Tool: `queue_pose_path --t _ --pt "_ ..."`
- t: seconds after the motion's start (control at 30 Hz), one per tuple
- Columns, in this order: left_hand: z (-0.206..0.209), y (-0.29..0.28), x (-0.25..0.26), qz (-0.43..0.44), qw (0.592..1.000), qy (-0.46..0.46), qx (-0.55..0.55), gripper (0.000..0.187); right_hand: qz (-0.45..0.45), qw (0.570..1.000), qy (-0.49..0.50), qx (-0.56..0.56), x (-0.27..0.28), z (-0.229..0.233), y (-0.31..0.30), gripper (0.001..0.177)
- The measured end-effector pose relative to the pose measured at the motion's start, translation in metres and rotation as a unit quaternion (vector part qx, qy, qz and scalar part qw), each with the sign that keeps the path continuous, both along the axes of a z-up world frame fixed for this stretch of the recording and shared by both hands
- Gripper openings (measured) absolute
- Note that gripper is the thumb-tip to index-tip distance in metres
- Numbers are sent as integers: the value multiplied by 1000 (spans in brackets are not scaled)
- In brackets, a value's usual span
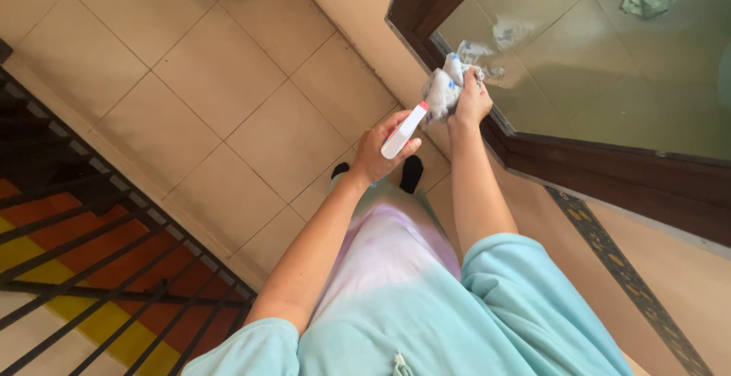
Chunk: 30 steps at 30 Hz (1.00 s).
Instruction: Spraying and wiping a glass door or window with cleaning solution and a cloth.
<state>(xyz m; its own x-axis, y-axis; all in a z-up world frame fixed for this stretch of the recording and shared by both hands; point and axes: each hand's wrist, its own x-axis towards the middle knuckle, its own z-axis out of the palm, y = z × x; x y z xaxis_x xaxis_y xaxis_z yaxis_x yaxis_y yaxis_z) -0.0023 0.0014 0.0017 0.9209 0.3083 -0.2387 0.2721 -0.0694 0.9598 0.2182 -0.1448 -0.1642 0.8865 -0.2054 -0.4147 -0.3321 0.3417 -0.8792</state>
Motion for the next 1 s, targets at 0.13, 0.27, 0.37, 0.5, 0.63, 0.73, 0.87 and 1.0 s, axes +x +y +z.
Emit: queue_pose_path --t 0.13,0.27,0.37,0.5,0.63,0.73,0.87,1.0 --pt "-2 -1 0 -4 1000 -26 1 54 37 999 -2 9 0 -2 0 25" --pt "-2 -5 3 0 999 -31 -16 53 7 999 52 0 12 -12 6 25" --pt "1 -5 4 -3 1000 -18 -12 53 25 985 137 104 11 -3 -5 22" --pt "-10 -6 5 -1 999 -38 -15 53 66 949 181 250 -18 31 -38 14" --pt "-5 -6 9 -8 1000 -19 -10 54 82 894 196 394 -37 67 -35 11" --pt "-5 -8 11 -16 1000 -22 -14 55 185 890 123 399 -9 60 -7 22" --pt "-13 -4 10 0 999 -41 -10 53 376 863 -21 338 11 59 40 41" --pt "-6 2 10 -7 1000 -30 5 52 177 890 173 383 -1 74 41 25"
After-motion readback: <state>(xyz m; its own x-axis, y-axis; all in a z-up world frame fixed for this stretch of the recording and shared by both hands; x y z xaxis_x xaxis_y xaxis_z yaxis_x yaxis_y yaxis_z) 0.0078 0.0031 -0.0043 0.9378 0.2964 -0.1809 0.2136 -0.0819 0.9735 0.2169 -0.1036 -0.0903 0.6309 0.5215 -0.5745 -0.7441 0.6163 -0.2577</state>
